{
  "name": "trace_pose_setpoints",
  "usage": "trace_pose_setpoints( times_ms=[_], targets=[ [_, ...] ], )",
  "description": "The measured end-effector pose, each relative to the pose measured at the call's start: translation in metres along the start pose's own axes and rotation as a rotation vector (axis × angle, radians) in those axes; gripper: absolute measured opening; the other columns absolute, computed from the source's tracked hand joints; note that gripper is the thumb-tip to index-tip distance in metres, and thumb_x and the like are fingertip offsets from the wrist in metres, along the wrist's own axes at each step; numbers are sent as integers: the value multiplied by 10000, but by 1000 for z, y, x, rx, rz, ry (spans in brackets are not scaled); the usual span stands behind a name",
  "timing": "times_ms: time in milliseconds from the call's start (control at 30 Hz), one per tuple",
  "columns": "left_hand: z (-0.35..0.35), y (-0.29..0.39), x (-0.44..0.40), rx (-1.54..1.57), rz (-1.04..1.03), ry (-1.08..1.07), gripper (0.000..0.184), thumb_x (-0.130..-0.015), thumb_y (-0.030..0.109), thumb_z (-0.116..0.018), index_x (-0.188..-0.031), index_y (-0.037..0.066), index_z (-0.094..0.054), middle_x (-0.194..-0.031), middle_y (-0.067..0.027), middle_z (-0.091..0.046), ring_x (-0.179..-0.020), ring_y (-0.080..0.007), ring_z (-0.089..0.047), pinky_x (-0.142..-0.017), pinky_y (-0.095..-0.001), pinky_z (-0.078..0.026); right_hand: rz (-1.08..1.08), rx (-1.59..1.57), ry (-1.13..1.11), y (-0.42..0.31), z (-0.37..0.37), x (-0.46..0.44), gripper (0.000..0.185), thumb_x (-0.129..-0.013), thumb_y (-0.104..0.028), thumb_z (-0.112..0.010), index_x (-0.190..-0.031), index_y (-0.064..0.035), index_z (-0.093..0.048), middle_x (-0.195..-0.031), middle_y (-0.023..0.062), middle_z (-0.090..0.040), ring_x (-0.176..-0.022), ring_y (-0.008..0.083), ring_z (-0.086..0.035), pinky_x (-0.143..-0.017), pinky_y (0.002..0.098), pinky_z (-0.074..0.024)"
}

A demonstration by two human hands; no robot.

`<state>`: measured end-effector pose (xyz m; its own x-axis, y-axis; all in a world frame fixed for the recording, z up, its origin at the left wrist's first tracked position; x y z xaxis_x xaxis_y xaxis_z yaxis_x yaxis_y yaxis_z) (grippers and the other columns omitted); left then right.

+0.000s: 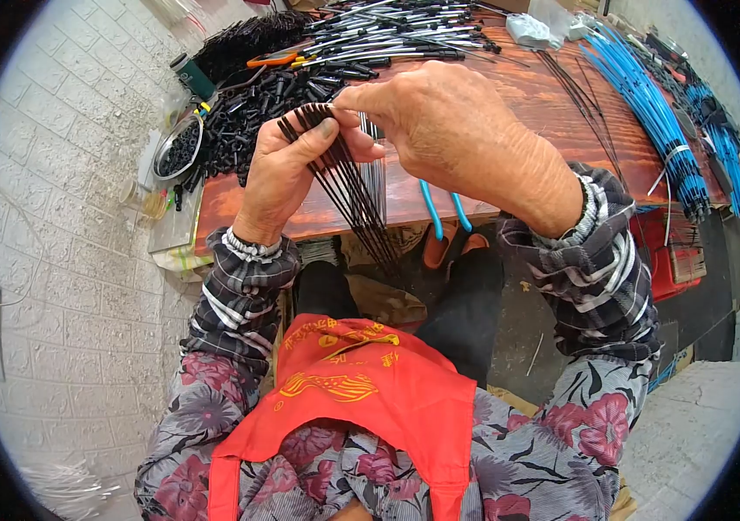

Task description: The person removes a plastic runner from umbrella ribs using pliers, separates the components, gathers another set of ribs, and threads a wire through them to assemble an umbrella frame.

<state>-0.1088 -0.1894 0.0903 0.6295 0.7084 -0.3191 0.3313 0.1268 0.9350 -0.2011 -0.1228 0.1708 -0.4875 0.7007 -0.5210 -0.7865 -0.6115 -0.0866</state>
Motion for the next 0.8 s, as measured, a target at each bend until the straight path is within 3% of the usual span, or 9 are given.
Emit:
trace_pose_setpoints(
  times_ms=[567, 800],
  targets=[
    [-10, 4, -1, -17, -15, -51, 238, -993, 167, -541, -1101, -21, -638, -913, -110, -702, -882, -194, -694, -822, -310, -556, -64, 80, -49, 3, -3, 0, 370, -789, -55, -612, -1145, -129, -678, -944, 164, -691, -801, 348, -671, -663, 405, -531],
    [-7, 6, 1, -39, -19, -32, 259, -995, 158, -535, -1156, -23, -628, -927, -112, -703, -896, -191, -691, -832, -300, -549, -52, -30, 53, 5, 4, 1, 382, -781, -5, -602, -1128, -137, -689, -961, 148, -693, -835, 343, -665, -676, 409, -526]
  ],
)
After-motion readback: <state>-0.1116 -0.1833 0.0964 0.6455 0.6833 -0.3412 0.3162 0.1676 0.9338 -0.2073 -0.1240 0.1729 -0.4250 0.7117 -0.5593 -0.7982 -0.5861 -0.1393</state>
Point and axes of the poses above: each hand's wrist, its own x-axis away from the middle knuckle, its own z-axis out of the back of the hand, y = z × x, the point moved 10 cm from there along -x, towards the middle knuckle
